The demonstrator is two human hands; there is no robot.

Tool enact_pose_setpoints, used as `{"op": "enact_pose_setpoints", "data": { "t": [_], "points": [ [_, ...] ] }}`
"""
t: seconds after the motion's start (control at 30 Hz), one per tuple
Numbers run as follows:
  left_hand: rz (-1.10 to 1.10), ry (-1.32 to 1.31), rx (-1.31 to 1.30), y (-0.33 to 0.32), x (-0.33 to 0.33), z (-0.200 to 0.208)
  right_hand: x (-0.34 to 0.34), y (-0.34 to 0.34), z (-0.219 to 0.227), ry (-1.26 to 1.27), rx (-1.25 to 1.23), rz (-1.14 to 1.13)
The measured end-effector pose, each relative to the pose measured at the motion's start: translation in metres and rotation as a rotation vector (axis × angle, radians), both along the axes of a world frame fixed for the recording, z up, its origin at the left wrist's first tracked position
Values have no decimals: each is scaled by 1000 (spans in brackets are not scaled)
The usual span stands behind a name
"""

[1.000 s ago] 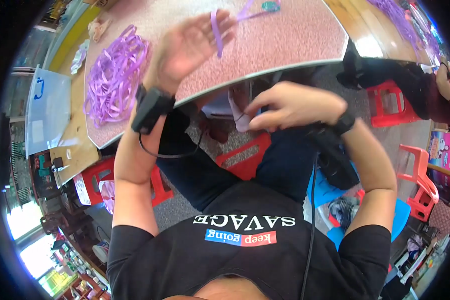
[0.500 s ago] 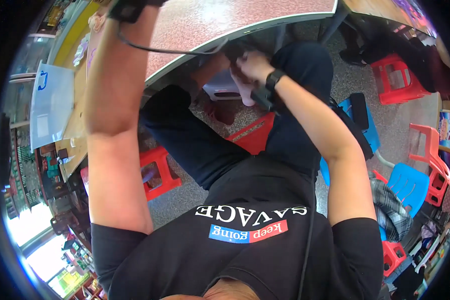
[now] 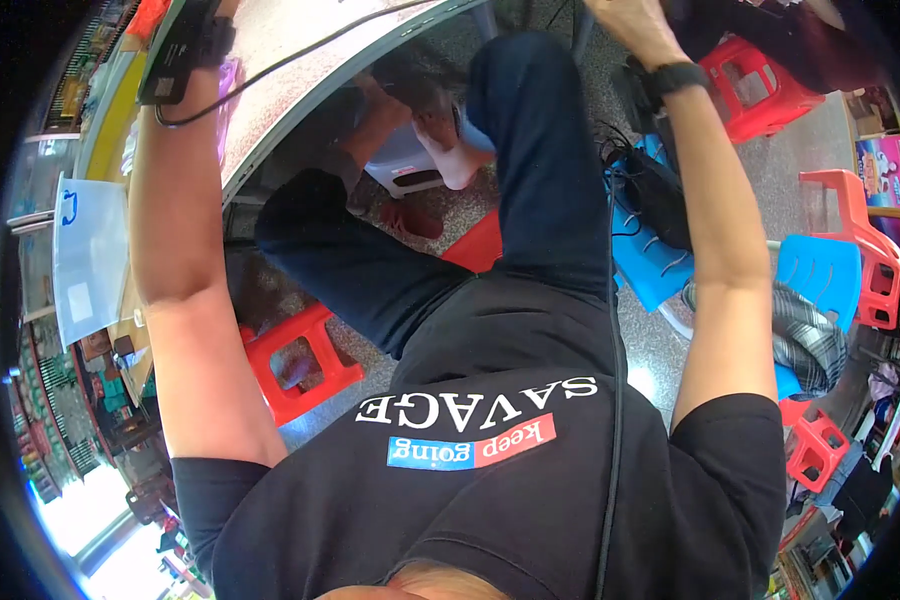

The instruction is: The person picks up a purple ribbon and threads it through a small purple plastic tube. They slide the tube along the ribbon and then tie a knot at the end to secure it.

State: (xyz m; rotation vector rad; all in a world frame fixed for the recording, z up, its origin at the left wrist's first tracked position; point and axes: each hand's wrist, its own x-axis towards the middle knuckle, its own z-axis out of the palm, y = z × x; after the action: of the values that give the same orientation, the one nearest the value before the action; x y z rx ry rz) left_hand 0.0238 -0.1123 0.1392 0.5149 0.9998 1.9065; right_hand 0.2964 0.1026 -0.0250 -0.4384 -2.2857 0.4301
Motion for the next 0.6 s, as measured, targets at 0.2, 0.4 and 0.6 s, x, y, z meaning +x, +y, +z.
{"op": "enact_pose_setpoints", "data": {
  "t": [0.2, 0.4, 0.6],
  "points": [
    [-10, -6, 31, -17, 34, 1, 85, -9, 10, -248, -188, 400],
    [-150, 77, 13, -51, 34, -34, 118, -77, 6, -803, -210, 704],
    [-333, 107, 115, -74, 57, -75, 109, -94, 5, -944, -230, 770]
  ]
}}
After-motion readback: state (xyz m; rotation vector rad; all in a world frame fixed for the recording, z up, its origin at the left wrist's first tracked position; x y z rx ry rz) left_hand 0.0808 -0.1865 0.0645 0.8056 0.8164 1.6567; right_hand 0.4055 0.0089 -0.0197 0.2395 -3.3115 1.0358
